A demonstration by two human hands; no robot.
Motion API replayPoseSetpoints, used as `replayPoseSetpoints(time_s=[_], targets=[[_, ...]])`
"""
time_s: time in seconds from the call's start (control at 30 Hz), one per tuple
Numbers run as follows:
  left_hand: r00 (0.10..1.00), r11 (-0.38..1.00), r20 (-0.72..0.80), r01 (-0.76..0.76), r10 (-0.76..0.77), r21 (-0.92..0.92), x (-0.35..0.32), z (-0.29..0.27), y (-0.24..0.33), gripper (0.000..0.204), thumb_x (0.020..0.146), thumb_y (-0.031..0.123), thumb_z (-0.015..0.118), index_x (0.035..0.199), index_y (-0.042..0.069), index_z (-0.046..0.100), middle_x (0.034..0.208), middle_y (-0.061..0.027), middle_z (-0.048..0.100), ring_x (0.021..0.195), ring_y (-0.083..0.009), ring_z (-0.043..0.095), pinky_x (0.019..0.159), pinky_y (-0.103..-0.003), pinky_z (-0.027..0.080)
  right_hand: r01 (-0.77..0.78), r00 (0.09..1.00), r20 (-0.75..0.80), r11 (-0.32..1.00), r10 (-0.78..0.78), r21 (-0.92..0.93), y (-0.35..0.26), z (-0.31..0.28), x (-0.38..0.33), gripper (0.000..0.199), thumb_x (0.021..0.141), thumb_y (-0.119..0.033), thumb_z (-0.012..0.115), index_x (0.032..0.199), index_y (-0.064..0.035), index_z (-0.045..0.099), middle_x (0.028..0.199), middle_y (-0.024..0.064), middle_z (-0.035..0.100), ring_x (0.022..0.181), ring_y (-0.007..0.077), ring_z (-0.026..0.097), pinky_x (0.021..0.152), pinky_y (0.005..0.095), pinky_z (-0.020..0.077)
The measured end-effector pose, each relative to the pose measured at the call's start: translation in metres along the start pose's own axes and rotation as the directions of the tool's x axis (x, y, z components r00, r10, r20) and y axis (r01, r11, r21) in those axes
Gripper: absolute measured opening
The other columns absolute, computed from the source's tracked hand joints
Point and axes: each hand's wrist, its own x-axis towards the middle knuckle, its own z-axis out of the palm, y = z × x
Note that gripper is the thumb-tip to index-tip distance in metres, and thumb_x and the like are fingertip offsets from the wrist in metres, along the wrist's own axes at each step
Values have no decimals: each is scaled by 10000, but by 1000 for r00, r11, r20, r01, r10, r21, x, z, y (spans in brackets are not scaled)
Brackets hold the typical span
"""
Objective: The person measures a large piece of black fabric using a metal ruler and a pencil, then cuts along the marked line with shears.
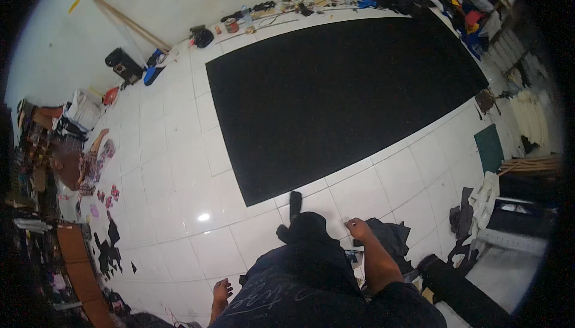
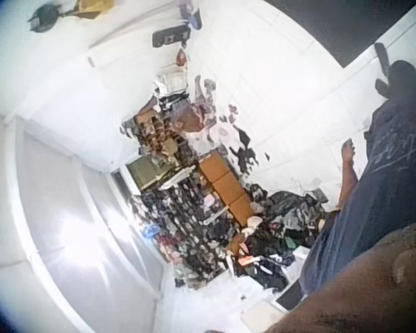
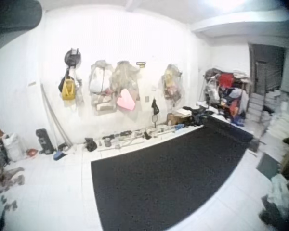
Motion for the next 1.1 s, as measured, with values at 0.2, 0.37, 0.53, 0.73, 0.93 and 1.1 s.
replayPoseSetpoints(time_s=[0.2, 0.37, 0.53, 0.73, 0.93, 1.1], targets=[[971, 895, 224, -169, 80, 413, 12, 69, 36, 401, 876, 323, 577, 1080, -21, 594, 914, -109, 624, 726, -210, 604, 575, -334, 472, 64, 983, -177, 994, -48, 84, 75, -43, -12, 418, 845, -375, 621, 903, 38, 661, 753, 132, 646, 718, 209, 621, 689, 353, 490], [839, 385, 475, -544, 265, 746, 66, 91, 71, 324, 840, 252, 574, 1079, 35, 601, 878, -149, 659, 834, -335, 629, 711, -433, 511, -26, 983, -176, 988, 54, 153, 105, -54, -3, 424, 843, -396, 610, 972, 3, 671, 884, 158, 679, 829, 283, 654, 745, 384, 496], [939, 766, 298, -316, 170, 560, 28, 238, 153, 385, 875, 317, 552, 1118, 23, 596, 917, -163, 651, 796, -309, 619, 686, -409, 509, -60, 962, -248, 977, 112, 207, 189, -121, -21, 461, 829, -428, 611, 1019, -12, 669, 977, 177, 672, 932, 315, 641, 802, 391, 494], [335, 55, 750, -927, 571, 372, 0, 419, 226, 251, 897, 265, 589, 982, 32, 627, 831, -84, 647, 693, -201, 584, 568, -339, 469, -232, 886, -255, 845, 388, 482, 261, -217, -41, 481, 826, -436, 613, 1055, -16, 663, 1080, 213, 637, 1027, 324, 608, 889, 402, 466], [476, 492, 837, -816, 270, 306, -37, 603, 249, 265, 904, 236, 577, 1061, 31, 639, 890, -89, 663, 801, -191, 598, 671, -357, 492, -292, 761, -347, 768, 548, 570, 312, -295, -33, 448, 839, -417, 607, 1079, -42, 657, 1111, 193, 635, 1050, 326, 603, 902, 410, 464], [-276, -504, 945, -850, 173, -156, -30, 641, 275, 321, 861, 281, 621, 1111, 84, 661, 952, -106, 667, 893, -240, 612, 744, -388, 493, -237, 790, -357, 785, 499, 572, 321, -311, 32, 506, 847, -441, 608, 1062, 14, 655, 974, 184, 670, 906, 265, 654, 801, 377, 502]])
